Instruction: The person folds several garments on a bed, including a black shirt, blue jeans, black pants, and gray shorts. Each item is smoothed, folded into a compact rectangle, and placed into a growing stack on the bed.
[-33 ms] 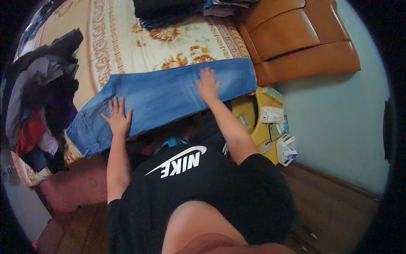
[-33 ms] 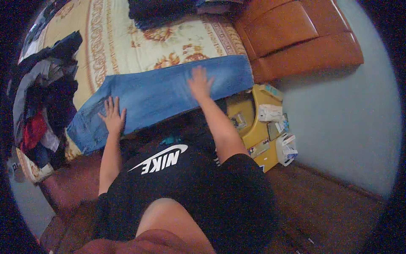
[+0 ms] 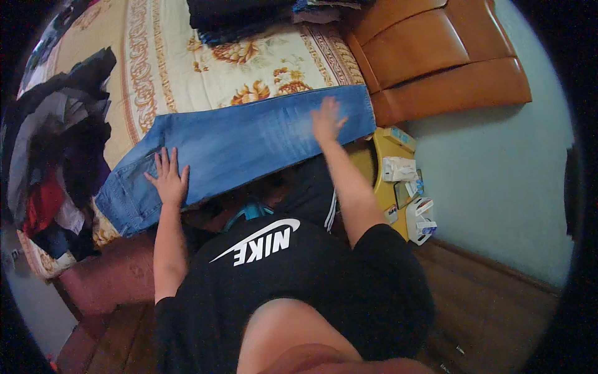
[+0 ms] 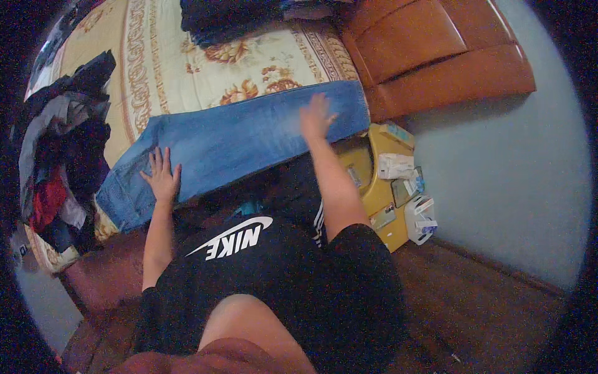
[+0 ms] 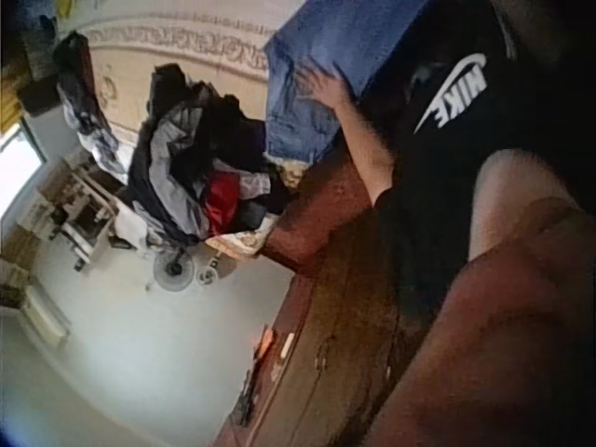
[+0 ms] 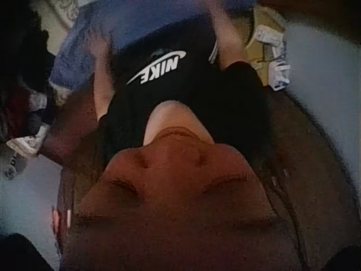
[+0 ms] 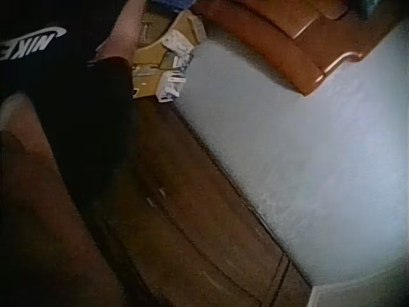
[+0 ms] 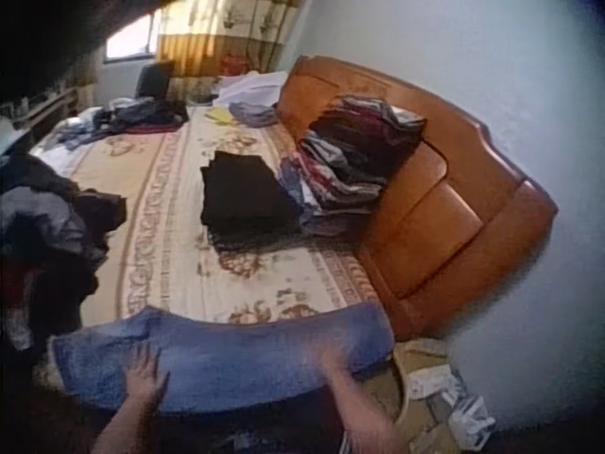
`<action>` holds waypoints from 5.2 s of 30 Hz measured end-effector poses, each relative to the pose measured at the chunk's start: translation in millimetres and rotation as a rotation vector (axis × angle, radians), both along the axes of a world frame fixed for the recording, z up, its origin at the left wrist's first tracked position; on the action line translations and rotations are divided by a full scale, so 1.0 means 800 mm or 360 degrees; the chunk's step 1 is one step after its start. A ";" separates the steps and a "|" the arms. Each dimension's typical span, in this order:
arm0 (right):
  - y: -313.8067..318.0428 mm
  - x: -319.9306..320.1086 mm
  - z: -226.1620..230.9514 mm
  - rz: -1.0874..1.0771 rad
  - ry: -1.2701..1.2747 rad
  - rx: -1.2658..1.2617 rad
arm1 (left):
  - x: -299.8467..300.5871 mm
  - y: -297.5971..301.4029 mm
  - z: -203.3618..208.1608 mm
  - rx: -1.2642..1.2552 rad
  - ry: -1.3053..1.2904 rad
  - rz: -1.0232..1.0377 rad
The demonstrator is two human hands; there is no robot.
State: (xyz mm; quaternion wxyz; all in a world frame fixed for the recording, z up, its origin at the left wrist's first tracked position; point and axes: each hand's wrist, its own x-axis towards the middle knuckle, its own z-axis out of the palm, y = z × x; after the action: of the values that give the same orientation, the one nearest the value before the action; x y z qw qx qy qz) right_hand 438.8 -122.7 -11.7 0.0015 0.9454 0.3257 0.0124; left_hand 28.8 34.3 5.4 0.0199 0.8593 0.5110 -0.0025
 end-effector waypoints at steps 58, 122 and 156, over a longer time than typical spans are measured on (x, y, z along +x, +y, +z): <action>-0.087 0.129 0.277 0.0167 0.1550 0.0970 | 0.280 -0.149 -0.021 -0.1119 -0.0345 -0.0671; -0.101 -0.092 -0.010 0.1199 0.0524 0.0855 | 0.065 -0.023 -0.042 -0.0641 -0.0910 0.0589; -0.110 -0.125 0.000 0.1093 0.0475 0.1281 | 0.032 -0.031 -0.060 -0.0843 -0.1199 0.0505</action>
State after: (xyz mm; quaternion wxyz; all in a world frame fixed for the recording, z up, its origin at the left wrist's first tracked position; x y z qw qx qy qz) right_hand 339.1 -211.1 -12.1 -0.4107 0.7021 0.5817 0.0016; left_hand 54.6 9.4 -42.6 0.4216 0.6773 0.5749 0.1817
